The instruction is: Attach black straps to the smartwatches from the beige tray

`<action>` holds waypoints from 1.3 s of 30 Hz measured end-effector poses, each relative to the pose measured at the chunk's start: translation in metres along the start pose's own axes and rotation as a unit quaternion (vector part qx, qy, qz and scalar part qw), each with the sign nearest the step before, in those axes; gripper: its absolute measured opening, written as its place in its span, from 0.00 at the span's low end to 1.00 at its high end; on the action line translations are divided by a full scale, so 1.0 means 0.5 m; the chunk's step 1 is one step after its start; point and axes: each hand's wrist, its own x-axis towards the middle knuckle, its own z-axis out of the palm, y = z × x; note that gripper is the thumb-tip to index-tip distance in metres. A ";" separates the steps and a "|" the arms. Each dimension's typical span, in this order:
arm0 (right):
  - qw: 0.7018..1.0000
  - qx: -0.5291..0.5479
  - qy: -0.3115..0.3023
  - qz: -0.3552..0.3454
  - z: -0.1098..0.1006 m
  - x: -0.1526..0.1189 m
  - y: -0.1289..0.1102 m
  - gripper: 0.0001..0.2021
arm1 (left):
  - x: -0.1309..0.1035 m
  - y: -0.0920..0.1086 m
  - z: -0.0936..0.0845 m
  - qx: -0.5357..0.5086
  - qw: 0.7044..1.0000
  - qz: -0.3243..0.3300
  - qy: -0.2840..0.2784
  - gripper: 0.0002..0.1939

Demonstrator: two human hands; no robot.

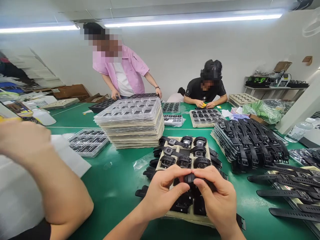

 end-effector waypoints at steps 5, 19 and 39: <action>0.999 -0.021 -0.026 0.029 -0.012 -0.003 -0.004 0.08 | -0.002 0.000 0.005 -0.017 1.000 -0.019 0.008 0.17; 0.997 -0.003 -0.075 0.036 -0.038 0.022 -0.015 0.04 | 0.000 -0.009 0.013 -0.038 0.999 -0.009 0.024 0.13; 0.969 0.157 -0.026 0.187 0.004 0.021 -0.046 0.20 | 0.003 -0.042 -0.025 0.137 0.976 0.169 0.001 0.17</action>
